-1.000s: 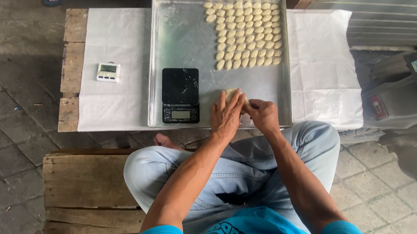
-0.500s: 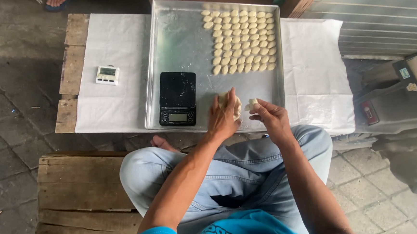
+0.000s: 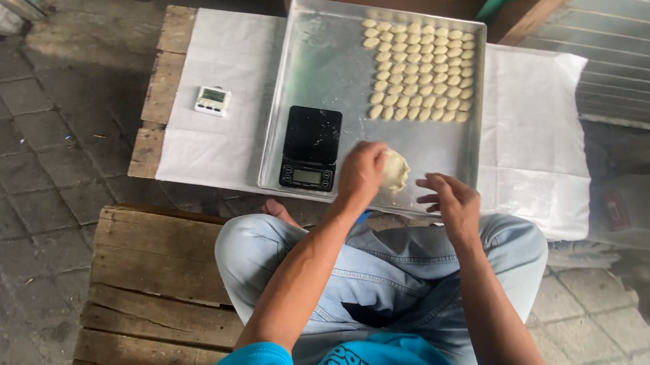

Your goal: Shaping small portions of dough into balls and arranging them on a metal tray

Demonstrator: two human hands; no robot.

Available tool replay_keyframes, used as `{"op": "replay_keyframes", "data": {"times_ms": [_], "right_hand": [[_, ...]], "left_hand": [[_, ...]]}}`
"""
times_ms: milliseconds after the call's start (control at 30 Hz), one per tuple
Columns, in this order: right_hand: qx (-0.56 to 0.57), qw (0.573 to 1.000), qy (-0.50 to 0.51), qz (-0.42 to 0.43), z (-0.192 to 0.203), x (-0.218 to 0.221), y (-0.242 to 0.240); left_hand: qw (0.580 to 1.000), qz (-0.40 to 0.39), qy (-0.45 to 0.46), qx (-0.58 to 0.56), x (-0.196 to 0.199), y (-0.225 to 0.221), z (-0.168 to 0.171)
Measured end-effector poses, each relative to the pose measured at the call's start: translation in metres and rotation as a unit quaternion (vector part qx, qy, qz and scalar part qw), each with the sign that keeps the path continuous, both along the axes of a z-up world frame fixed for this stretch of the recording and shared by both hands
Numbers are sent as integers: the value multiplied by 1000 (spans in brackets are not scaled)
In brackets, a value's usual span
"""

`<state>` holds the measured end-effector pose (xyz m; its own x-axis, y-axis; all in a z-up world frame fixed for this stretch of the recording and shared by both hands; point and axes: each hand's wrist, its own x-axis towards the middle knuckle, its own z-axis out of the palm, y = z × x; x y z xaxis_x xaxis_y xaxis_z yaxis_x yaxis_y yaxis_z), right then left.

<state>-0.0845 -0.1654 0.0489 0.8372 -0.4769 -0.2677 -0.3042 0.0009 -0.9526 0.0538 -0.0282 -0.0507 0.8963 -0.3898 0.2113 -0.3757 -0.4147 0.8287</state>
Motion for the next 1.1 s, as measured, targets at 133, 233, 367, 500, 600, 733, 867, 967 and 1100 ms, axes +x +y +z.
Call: {"op": "replay_keyframes", "data": {"times_ms": [133,233,367,500,600,733,867,967,1100], "right_hand": [[-78,996,-43,-30,-37,-24,-12],[-103,992,-70,-25,-48,-21,-17],[-113,991,-62,-27,-48,-25,-13],[-132,989,-63,-27,-51,-25,-15],[-146,988,-53,-17,-58,-24,-19],[-160,986,-39,-14,-78,-21,-25],[-144,988,-57,-8,-92,-19,-24],[-80,993,-73,38,-81,-14,-5],[-64,995,-57,49,-90,-9,-9]], "left_hand": [[984,177,29,-6,47,39,-8],[970,237,48,28,79,54,-26],[961,237,55,132,80,65,-56],[950,287,56,108,86,70,-57],[932,323,89,137,84,66,-48],[957,257,72,115,84,55,-56],[974,190,123,1,45,23,-28],[984,66,164,-36,-27,8,30],[966,27,242,-83,-54,-5,11]]}}
